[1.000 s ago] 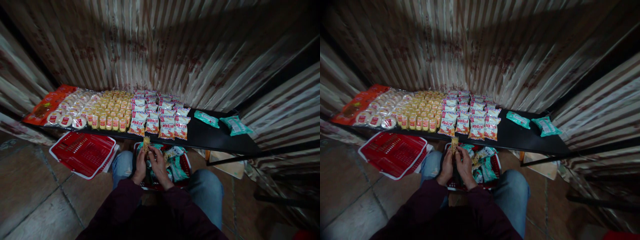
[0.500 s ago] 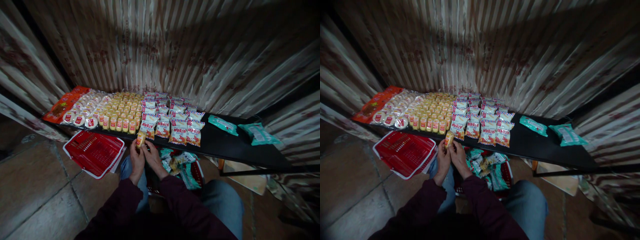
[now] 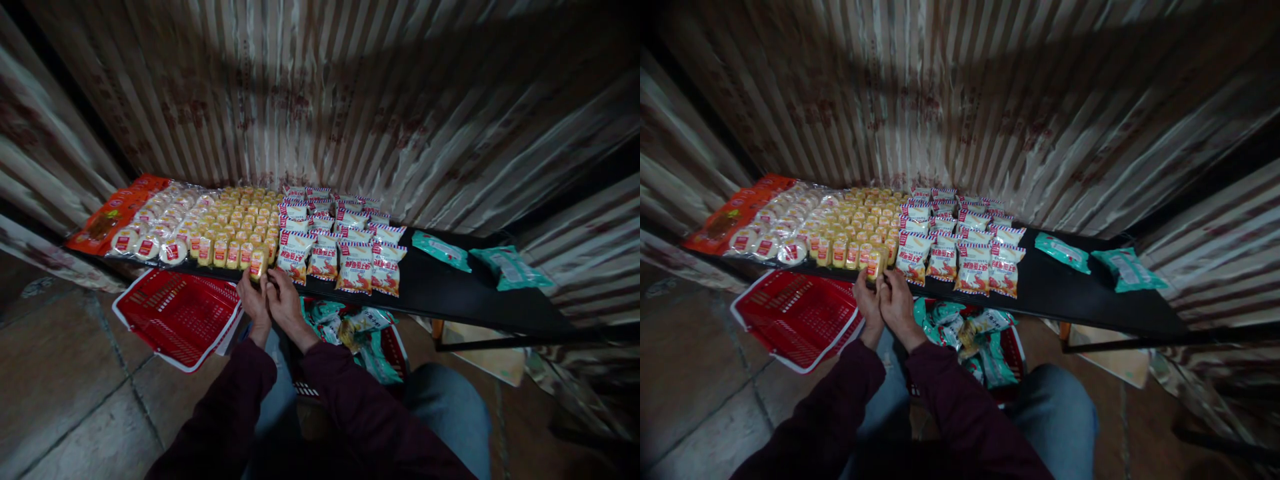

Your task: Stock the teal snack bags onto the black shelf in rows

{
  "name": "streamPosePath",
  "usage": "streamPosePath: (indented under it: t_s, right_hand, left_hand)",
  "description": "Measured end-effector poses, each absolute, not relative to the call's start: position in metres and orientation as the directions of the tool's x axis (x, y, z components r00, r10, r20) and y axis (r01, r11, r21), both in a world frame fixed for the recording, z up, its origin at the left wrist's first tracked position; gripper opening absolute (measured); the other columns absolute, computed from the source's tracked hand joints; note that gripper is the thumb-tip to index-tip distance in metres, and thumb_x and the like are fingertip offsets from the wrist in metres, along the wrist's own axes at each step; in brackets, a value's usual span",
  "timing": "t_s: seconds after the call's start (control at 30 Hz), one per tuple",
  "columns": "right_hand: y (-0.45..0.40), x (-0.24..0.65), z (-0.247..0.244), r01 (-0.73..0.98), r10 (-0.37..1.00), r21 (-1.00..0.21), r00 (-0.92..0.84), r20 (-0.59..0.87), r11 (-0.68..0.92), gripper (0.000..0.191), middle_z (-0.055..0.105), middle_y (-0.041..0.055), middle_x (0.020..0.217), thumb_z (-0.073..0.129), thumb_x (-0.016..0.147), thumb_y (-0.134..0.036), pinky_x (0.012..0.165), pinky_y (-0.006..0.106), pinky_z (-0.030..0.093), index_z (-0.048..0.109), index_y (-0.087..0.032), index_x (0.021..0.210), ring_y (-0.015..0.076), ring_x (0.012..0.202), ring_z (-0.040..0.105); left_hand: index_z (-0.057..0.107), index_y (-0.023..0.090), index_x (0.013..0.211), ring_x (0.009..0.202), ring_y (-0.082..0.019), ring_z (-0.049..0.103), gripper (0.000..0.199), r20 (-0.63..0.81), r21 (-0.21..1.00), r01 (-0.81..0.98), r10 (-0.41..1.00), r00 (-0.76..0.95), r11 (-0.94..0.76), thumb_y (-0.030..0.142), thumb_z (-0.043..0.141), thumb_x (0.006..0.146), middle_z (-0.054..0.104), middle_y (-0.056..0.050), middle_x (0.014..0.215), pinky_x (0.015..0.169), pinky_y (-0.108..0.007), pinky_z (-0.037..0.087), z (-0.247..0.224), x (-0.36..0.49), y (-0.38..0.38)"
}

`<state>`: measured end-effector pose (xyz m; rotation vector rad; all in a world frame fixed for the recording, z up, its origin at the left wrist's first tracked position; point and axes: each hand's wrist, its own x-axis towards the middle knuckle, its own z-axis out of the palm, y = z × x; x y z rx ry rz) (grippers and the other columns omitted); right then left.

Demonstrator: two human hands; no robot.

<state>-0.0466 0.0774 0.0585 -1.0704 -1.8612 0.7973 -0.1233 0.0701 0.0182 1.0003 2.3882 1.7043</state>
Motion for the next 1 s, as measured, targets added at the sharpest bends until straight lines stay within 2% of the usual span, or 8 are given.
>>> streamPosePath:
  t_s: [0.1, 0.23, 0.37, 0.5, 0.6, 0.73, 0.87, 1.0]
  right_hand:
    - [0.08, -0.047, 0.067, 0.427, 0.855, -0.743, -0.312, 0.415, 0.516, 0.035, 0.058, 0.014, 0.126, 0.042, 0.091, -0.024, 0.106, 0.039, 0.042, 0.06, -0.015, 0.119, 0.0221, 0.121, 0.051]
    - [0.094, -0.048, 0.082, 0.518, 0.796, -0.604, -0.401, 0.454, 0.606, 0.036, 0.059, 0.0126, 0.127, 0.04, 0.093, -0.023, 0.108, 0.041, 0.038, 0.059, -0.014, 0.122, 0.0228, 0.121, 0.049]
    - [0.117, -0.054, 0.099, 0.615, 0.768, -0.46, -0.492, 0.411, 0.64, 0.041, 0.054, 0.0111, 0.135, 0.041, 0.091, -0.02, 0.109, 0.039, 0.037, 0.055, -0.014, 0.129, 0.0238, 0.123, 0.047]
    - [0.14, -0.066, 0.115, 0.667, 0.747, -0.338, -0.58, 0.324, 0.664, 0.046, 0.052, 0.0108, 0.139, 0.044, 0.09, -0.022, 0.108, 0.038, 0.036, 0.049, -0.014, 0.135, 0.0237, 0.125, 0.047]
    - [0.153, -0.076, 0.121, 0.682, 0.729, -0.256, -0.64, 0.243, 0.685, 0.045, 0.058, 0.01, 0.133, 0.045, 0.09, -0.024, 0.105, 0.036, 0.038, 0.051, -0.014, 0.134, 0.0233, 0.121, 0.05]
    - [0.162, -0.084, 0.126, 0.71, 0.725, -0.148, -0.671, 0.155, 0.688, 0.039, 0.069, 0.0074, 0.113, 0.045, 0.09, -0.025, 0.092, 0.034, 0.044, 0.054, -0.018, 0.127, 0.023, 0.107, 0.058]
    - [0.165, -0.084, 0.135, 0.709, 0.712, -0.071, -0.693, 0.11, 0.702, 0.031, 0.07, 0.007, 0.101, 0.046, 0.089, -0.026, 0.082, 0.033, 0.045, 0.058, -0.021, 0.117, 0.0236, 0.099, 0.059]
    - [0.17, -0.081, 0.143, 0.682, 0.681, -0.042, -0.722, 0.122, 0.731, 0.029, 0.067, 0.0087, 0.104, 0.049, 0.089, -0.034, 0.089, 0.036, 0.042, 0.06, -0.018, 0.112, 0.025, 0.102, 0.054]
  left_hand:
    - [0.054, 0.01, 0.123, 0.109, -0.027, 0.057, 0.045, 0.355, 0.84, 0.504, 0.502, -0.789, 0.199, 0.038, 0.049, 0.088, 0.065, -0.016, 0.108, 0.097, -0.042, 0.042, 0.016, -0.123, 0.076]
    - [0.055, 0.014, 0.122, 0.108, -0.025, 0.057, 0.039, 0.365, 0.818, 0.529, 0.506, -0.781, 0.226, 0.032, 0.048, 0.088, 0.065, -0.013, 0.108, 0.098, -0.041, 0.042, 0.016, -0.12, 0.078]
    - [0.054, 0.012, 0.122, 0.108, -0.026, 0.055, 0.037, 0.386, 0.795, 0.556, 0.504, -0.773, 0.243, 0.027, 0.047, 0.088, 0.064, -0.015, 0.109, 0.095, -0.043, 0.043, 0.017, -0.116, 0.078]
    - [0.054, 0.009, 0.12, 0.106, -0.029, 0.054, 0.039, 0.412, 0.767, 0.59, 0.51, -0.755, 0.253, 0.03, 0.05, 0.088, 0.063, -0.017, 0.108, 0.094, -0.043, 0.043, 0.02, -0.112, 0.079]
    - [0.054, 0.008, 0.121, 0.107, -0.03, 0.053, 0.041, 0.415, 0.746, 0.607, 0.521, -0.746, 0.275, 0.033, 0.05, 0.088, 0.062, -0.018, 0.109, 0.095, -0.044, 0.042, 0.021, -0.111, 0.08]
    - [0.053, 0.008, 0.122, 0.108, -0.03, 0.051, 0.042, 0.418, 0.728, 0.62, 0.527, -0.74, 0.293, 0.034, 0.049, 0.089, 0.061, -0.018, 0.11, 0.095, -0.044, 0.042, 0.019, -0.113, 0.081]
    - [0.053, 0.007, 0.122, 0.107, -0.03, 0.052, 0.042, 0.445, 0.705, 0.645, 0.524, -0.727, 0.296, 0.032, 0.05, 0.088, 0.062, -0.019, 0.109, 0.096, -0.045, 0.042, 0.017, -0.114, 0.084]
    - [0.052, 0.007, 0.124, 0.107, -0.031, 0.052, 0.044, 0.435, 0.678, 0.655, 0.535, -0.724, 0.335, 0.031, 0.052, 0.087, 0.062, -0.018, 0.109, 0.094, -0.046, 0.043, 0.019, -0.113, 0.087]
